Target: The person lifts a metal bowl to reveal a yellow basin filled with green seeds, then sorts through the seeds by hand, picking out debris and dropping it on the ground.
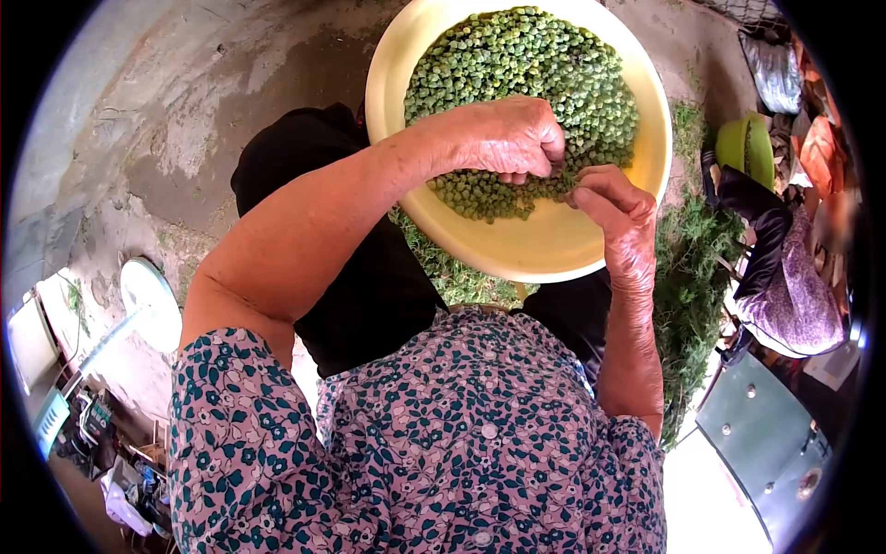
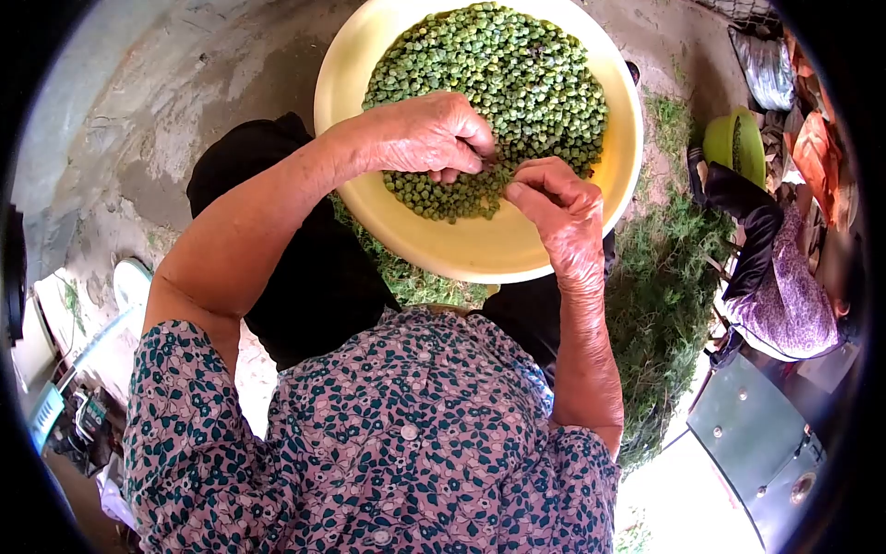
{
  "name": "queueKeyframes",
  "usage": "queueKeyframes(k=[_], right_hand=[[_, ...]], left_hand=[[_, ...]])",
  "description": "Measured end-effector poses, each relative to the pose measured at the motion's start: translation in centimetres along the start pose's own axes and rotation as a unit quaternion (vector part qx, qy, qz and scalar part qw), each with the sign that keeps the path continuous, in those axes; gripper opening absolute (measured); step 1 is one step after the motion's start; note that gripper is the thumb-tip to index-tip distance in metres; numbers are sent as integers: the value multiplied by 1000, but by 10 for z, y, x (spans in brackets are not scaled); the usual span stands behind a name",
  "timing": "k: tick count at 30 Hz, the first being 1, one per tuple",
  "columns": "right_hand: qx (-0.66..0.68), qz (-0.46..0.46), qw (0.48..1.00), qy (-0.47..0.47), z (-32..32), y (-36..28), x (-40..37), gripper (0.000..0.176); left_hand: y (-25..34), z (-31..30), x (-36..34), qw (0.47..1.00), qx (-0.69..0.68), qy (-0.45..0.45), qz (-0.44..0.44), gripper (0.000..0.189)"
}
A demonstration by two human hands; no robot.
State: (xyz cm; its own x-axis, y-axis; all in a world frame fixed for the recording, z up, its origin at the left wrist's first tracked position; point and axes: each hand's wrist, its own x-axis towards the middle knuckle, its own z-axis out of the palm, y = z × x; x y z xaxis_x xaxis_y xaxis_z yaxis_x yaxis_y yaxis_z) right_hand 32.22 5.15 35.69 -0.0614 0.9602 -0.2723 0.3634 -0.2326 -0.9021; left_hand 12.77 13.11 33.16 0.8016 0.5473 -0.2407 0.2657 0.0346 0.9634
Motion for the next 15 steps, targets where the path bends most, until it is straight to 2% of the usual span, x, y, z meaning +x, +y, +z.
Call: queueKeyframes(k=[2, 4, 6, 8, 10, 11, 12, 13, 14, 15], right_hand=[[-40, -9, 999, 2, -7, -7, -5, 8], [-80, -17, 997, 4, -19, -6, -13, 8], [-138, 24, 987, 81, -44, 7, -25, 8], [-120, 43, 984, 125, -86, 39, -40, 9], [-106, 112, 972, 180, -123, 63, -59, 13], [-108, 113, 971, 182, -144, 80, -68, 13], [-310, 125, 930, 155, -164, 97, -76, 14], [-499, 133, 848, 120, -171, 103, -79, 15], [-499, 134, 847, 121, -175, 110, -79, 15], [-499, 64, 853, 140, -175, 112, -75, 15]], left_hand=[[-5, 2, 3, 980, 196, 39, 11, 19], [-13, 8, 2, 983, 176, 54, 18, 19], [-17, 11, 2, 979, 201, -10, 21, 17], [-12, 11, -1, 974, 221, -34, 17, 22], [-5, 13, -5, 954, 275, -95, -68, 27], [-15, 12, -7, 945, 317, -82, -6, 30], [-10, 9, -7, 945, 317, -83, -3, 30], [0, 5, -9, 945, 317, -71, -25, 29], [6, 3, -11, 945, 317, -59, -47, 29], [4, 3, -13, 954, 299, 7, -27, 28]])
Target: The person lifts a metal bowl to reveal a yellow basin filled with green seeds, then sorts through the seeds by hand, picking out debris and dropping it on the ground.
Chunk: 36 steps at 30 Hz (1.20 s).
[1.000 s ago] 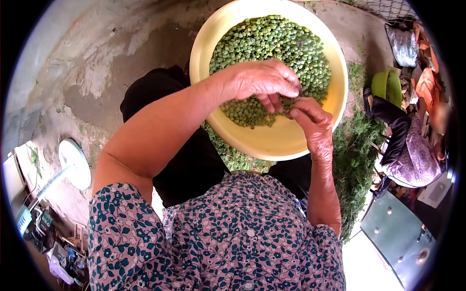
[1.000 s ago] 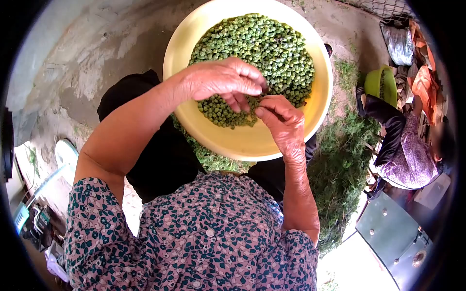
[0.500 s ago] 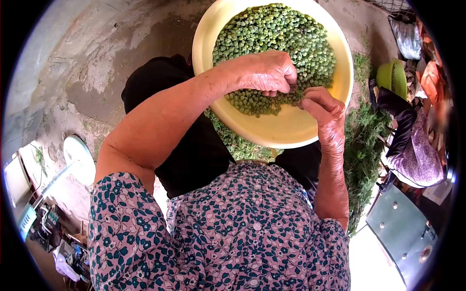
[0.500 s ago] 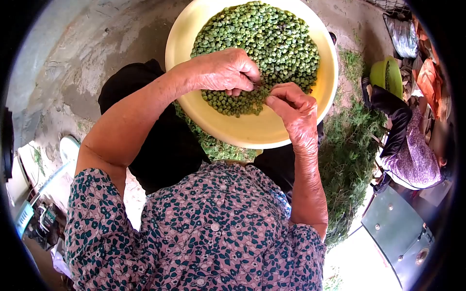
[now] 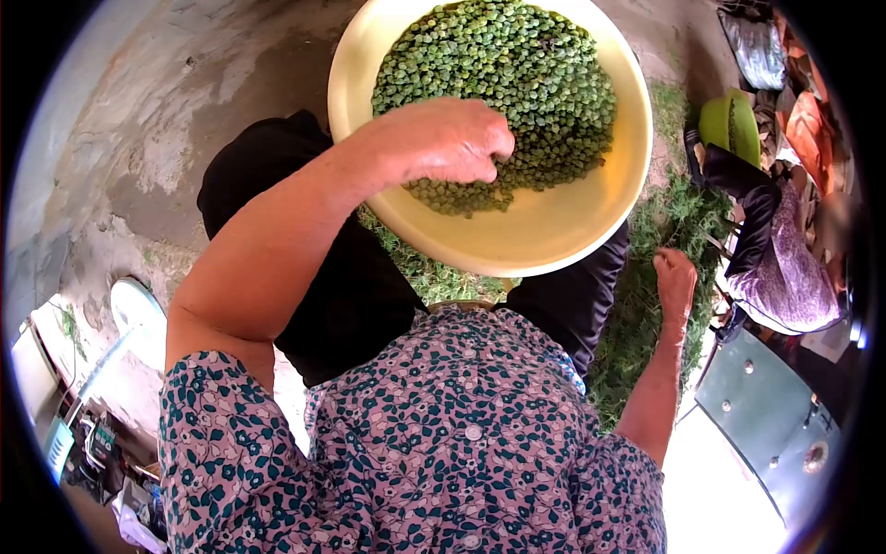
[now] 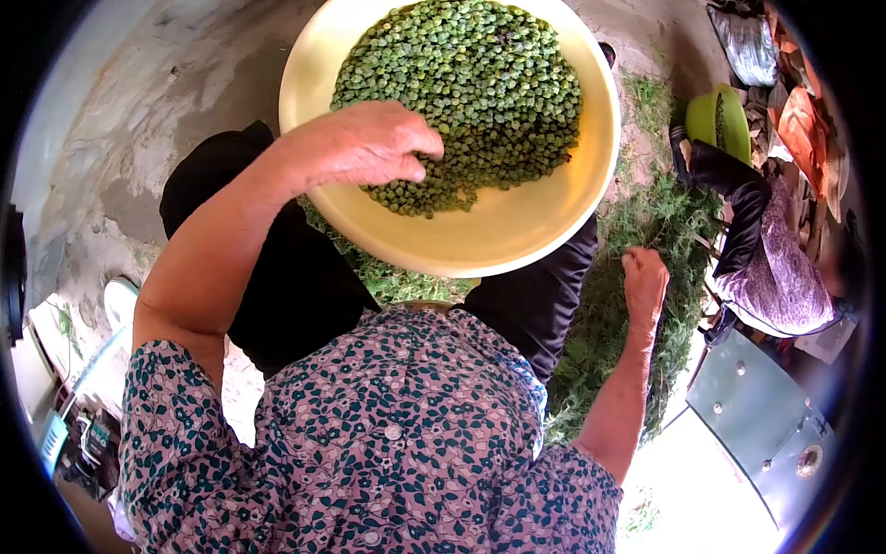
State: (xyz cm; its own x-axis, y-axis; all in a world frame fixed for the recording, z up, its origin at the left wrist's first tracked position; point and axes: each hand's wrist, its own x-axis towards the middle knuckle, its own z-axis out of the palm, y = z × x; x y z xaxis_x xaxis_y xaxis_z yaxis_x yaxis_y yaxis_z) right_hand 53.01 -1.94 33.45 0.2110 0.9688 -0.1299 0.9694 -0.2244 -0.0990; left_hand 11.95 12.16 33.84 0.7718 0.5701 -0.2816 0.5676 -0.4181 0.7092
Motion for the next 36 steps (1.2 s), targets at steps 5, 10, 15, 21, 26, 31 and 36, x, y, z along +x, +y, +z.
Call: queueKeyframes(k=[5, 10, 15, 21, 26, 31, 36], right_hand=[[207, -29, 977, 47, 14, -86, 31, 16], [256, 33, 946, -195, 99, -123, 69, 30], [86, -50, 972, -213, 177, -156, 80, 51], [150, 28, 957, -247, 179, -216, 69, 59], [181, -82, 952, -233, 189, -243, 51, 57], [206, -170, 922, -282, 183, -272, 19, 55], [292, -261, 870, -298, 168, -260, 1, 45]], left_hand=[[-10, -13, 10, 989, 1, 139, 48, 30], [-8, -37, 16, 985, -15, 160, 66, 27], [-26, -39, 20, 969, -25, 227, 93, 29], [-19, -49, 18, 974, -38, 202, 98, 30], [-15, -51, 21, 977, -31, 189, 89, 30], [-16, -52, 22, 982, -37, 175, 68, 30], [-18, -50, 20, 980, -41, 186, 57, 30]])
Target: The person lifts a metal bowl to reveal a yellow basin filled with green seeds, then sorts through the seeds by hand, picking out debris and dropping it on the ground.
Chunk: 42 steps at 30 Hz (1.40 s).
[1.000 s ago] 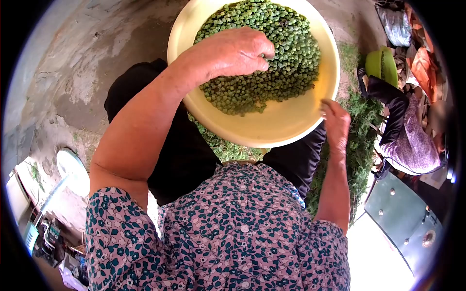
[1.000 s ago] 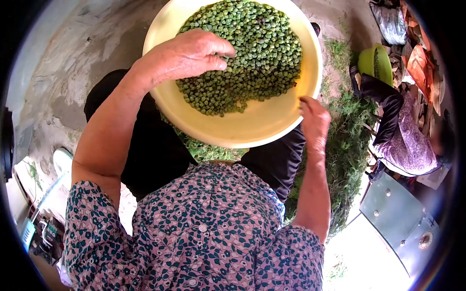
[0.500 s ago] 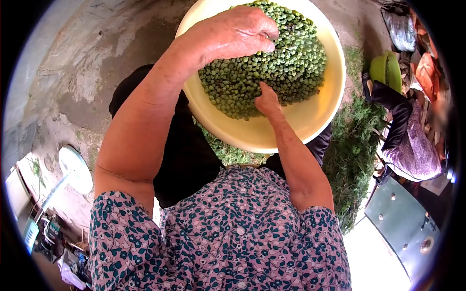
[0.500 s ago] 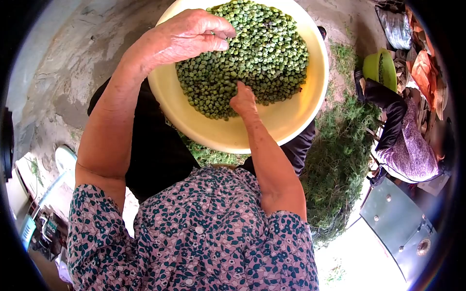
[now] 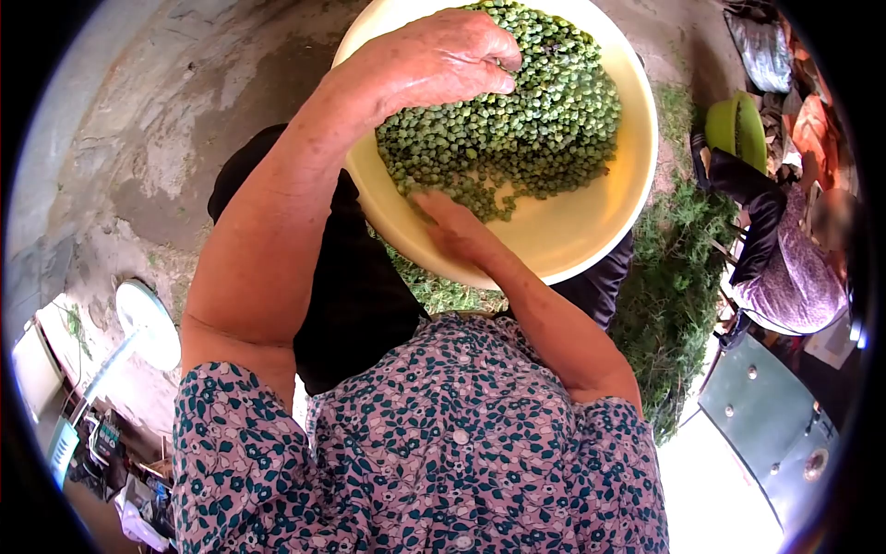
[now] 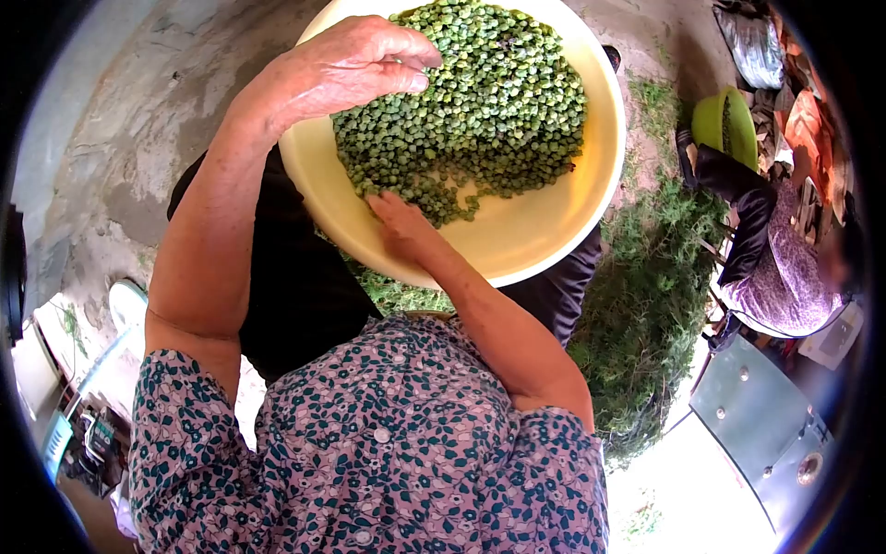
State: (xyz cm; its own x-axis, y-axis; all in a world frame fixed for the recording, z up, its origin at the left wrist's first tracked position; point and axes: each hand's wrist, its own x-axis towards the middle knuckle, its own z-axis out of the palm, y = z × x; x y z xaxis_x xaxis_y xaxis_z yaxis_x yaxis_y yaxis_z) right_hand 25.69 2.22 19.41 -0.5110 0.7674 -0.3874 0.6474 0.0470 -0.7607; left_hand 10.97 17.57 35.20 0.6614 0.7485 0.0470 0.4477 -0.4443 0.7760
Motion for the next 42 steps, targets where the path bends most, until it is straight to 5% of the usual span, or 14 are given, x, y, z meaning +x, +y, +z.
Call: queueKeyframes(k=[5, 7, 13, 20, 24, 27, 29, 32, 37, 39, 42], right_hand=[[17, -1, 997, -79, -31, 8, -37, 37], [-6, 41, 999, -29, -43, 25, -42, 38], [-184, 205, 943, 187, -95, 84, -25, 46], [-117, 325, 932, 110, -73, 100, -4, 59], [-177, 276, 941, 83, -46, 81, -2, 54], [-80, 191, 978, -39, -50, 57, -5, 45], [-103, 113, 983, 102, -50, 53, -4, 40], [-45, 162, 958, 232, -67, 41, 9, 41], [-110, 166, 945, 260, -76, 54, 27, 40], [-142, 111, 944, 276, -74, 61, 23, 38], [-147, 158, 945, 247, -66, 68, 14, 28]], left_hand=[[1, -6, -2, 1000, 1, -4, 13, 29], [5, -12, -5, 997, -14, 12, 74, 15], [8, -20, -4, 999, 10, 0, 42, 18], [8, -19, -3, 998, -42, 22, 43, 17], [10, -19, -2, 998, -45, 24, 44, 18], [8, -20, -2, 999, -26, 0, 28, 20], [6, -19, -2, 998, -36, 11, 42, 21], [6, -17, -3, 996, -55, 30, 61, 23], [0, -14, 2, 999, 20, -15, 23, 15], [-5, -4, 2, 999, 22, 40, -21, 30], [-1, -6, 1, 999, 41, 12, -28, 29]])
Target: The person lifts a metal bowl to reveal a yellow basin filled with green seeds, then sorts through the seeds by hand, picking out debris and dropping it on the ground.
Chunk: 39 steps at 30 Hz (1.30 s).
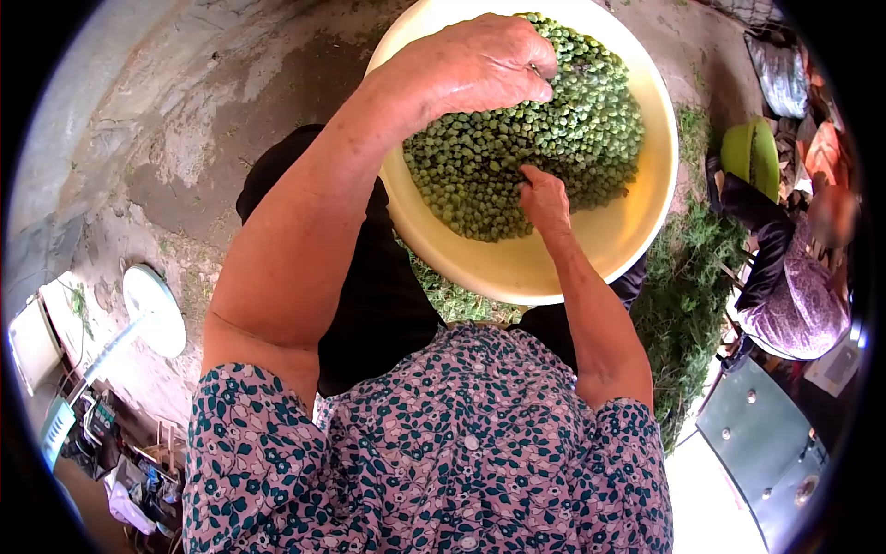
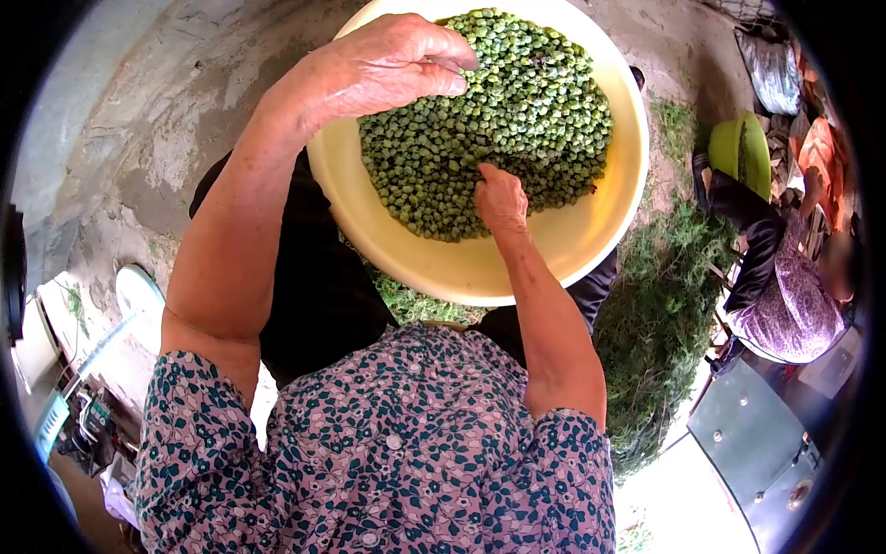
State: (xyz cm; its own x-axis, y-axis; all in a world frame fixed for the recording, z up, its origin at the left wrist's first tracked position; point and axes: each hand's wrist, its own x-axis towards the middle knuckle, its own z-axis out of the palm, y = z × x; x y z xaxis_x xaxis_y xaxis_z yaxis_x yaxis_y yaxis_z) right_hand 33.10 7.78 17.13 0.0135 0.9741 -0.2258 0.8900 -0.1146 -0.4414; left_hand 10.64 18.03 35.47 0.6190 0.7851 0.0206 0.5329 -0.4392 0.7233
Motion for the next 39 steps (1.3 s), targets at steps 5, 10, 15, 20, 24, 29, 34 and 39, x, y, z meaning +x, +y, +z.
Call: queueKeyframes(k=[5, 10, 15, 20, 24, 29, 34, 39], right_hand=[[125, 87, 988, 36, -1, -5, 5, 21], [122, 35, 989, 76, 7, -18, 21, 24], [56, 65, 993, 76, 16, -26, 22, 24], [55, -6, 994, -94, 25, -17, -5, 16], [105, 5, 994, -18, 18, -19, -12, 24], [178, -6, 984, 29, 26, -18, 11, 36], [229, -33, 970, -74, 38, -25, -10, 25], [152, -56, 986, 28, 30, -20, -11, 23]], left_hand=[[-7, 12, -3, 994, -1, 72, 86, 29], [-2, 6, -2, 994, -6, 78, 77, 30], [-5, 8, 0, 993, -8, 66, 95, 30], [-3, 5, -1, 993, 20, 66, 101, 26], [-14, 15, -4, 959, 69, 154, 229, 19], [-12, 15, -1, 964, -20, 141, 225, 16], [-14, 18, -2, 984, -11, 113, 139, 16], [-12, 17, -4, 984, -1, 94, 153, 15]])
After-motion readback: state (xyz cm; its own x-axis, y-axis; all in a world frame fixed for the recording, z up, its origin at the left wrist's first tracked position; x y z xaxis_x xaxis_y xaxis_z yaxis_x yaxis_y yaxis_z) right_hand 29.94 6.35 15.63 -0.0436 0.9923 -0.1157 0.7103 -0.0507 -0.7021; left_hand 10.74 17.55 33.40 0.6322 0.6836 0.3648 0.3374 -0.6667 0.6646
